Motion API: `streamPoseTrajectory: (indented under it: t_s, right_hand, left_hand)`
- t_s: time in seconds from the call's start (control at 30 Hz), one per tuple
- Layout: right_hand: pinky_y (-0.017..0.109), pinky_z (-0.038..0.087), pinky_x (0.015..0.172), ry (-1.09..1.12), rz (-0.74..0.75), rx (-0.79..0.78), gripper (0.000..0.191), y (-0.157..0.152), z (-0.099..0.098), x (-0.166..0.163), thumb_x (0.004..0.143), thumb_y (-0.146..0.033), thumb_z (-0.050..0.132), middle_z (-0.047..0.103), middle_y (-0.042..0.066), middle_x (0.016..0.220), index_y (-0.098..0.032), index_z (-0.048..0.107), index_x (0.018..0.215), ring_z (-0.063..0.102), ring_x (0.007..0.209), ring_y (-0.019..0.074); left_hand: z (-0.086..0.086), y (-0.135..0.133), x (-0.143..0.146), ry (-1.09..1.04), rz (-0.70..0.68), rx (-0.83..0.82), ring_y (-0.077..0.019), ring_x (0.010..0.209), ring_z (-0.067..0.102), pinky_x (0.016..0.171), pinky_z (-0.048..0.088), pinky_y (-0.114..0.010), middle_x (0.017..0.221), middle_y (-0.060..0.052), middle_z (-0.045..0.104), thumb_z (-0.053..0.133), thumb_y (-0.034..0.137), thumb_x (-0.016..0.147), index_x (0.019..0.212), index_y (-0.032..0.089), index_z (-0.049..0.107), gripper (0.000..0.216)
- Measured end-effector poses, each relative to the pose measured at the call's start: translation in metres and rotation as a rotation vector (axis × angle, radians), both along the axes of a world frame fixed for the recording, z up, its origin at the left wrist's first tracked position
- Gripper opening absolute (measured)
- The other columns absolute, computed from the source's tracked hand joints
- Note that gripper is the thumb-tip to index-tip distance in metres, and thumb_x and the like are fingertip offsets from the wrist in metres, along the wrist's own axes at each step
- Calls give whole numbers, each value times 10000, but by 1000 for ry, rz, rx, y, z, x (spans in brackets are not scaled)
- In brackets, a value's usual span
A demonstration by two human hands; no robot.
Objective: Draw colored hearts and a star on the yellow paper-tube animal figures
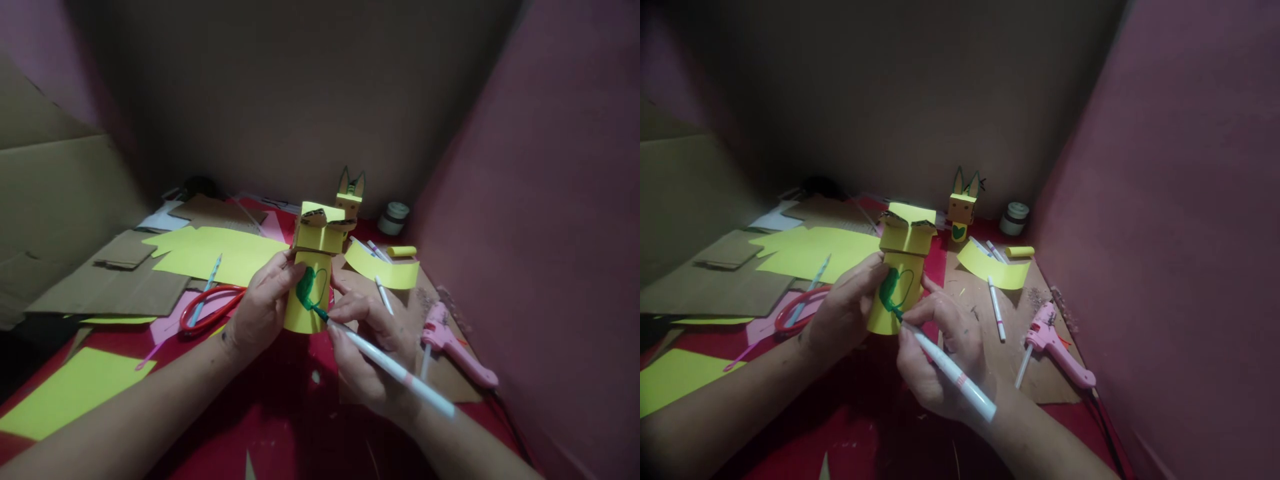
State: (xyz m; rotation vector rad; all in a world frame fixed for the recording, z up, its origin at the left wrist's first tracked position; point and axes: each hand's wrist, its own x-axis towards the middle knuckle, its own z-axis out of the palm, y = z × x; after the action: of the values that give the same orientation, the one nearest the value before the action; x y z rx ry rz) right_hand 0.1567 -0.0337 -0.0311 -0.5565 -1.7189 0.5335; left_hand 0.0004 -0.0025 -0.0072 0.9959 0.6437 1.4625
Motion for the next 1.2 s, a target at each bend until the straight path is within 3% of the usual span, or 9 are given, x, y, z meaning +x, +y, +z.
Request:
streamPoseTrajectory:
  t_s: [0.27, 0.43, 0.6, 0.83, 1.03, 1.2]
  right_hand:
    - [277, 555, 641, -21, -148, -45, 147, -3, 6, -2, 874, -105, 594, 628, -9, 804, -244, 586, 921, 651, 713, 131]
    - [354, 606, 828, -14, -171, -74, 127, -3, 8, 1, 865, -127, 612, 668, 11, 839, -244, 607, 913, 714, 881, 178]
    - [413, 570, 967, 26, -82, -20, 174, -2, -4, -4, 869, -88, 619, 644, -19, 817, -249, 589, 929, 676, 777, 141]
    - [405, 607, 888, 6, -171, -63, 165, -4, 6, -2, 870, -108, 614, 660, 21, 878, -264, 599, 924, 721, 1022, 221]
    - [374, 600, 859, 24, -129, -26, 172, -4, 1, -4, 868, -97, 607, 628, -20, 805, -259, 581, 918, 689, 769, 150]
    - [392, 600, 907, 16, -165, -52, 165, -2, 1, -4, 862, -102, 605, 657, 5, 851, -259, 589, 909, 727, 896, 187]
  left_hand:
    - [-8, 1, -3, 96, -31, 0, -161, 644, 611, 566, 486, -255, 772, -29, 705, 697, 389, 885, 915, 170, 694, 221]
    - [-8, 1, -3, 97, -50, -3, -178, 656, 643, 578, 501, -271, 776, -43, 715, 706, 431, 878, 948, 170, 697, 270]
    - [-7, 1, -2, 95, -22, 7, -167, 653, 632, 589, 505, -262, 763, -46, 718, 684, 377, 903, 910, 164, 700, 214]
    - [-4, -2, -1, 133, -49, -29, -205, 699, 671, 624, 546, -304, 840, -76, 749, 651, 409, 914, 934, 174, 711, 243]
    - [-7, -2, -2, 141, -21, -6, -198, 719, 673, 651, 543, -294, 865, -69, 757, 646, 398, 925, 949, 179, 718, 232]
    - [-6, -2, -2, 166, -25, -24, -219, 755, 696, 674, 557, -310, 923, -84, 773, 669, 433, 903, 976, 169, 713, 278]
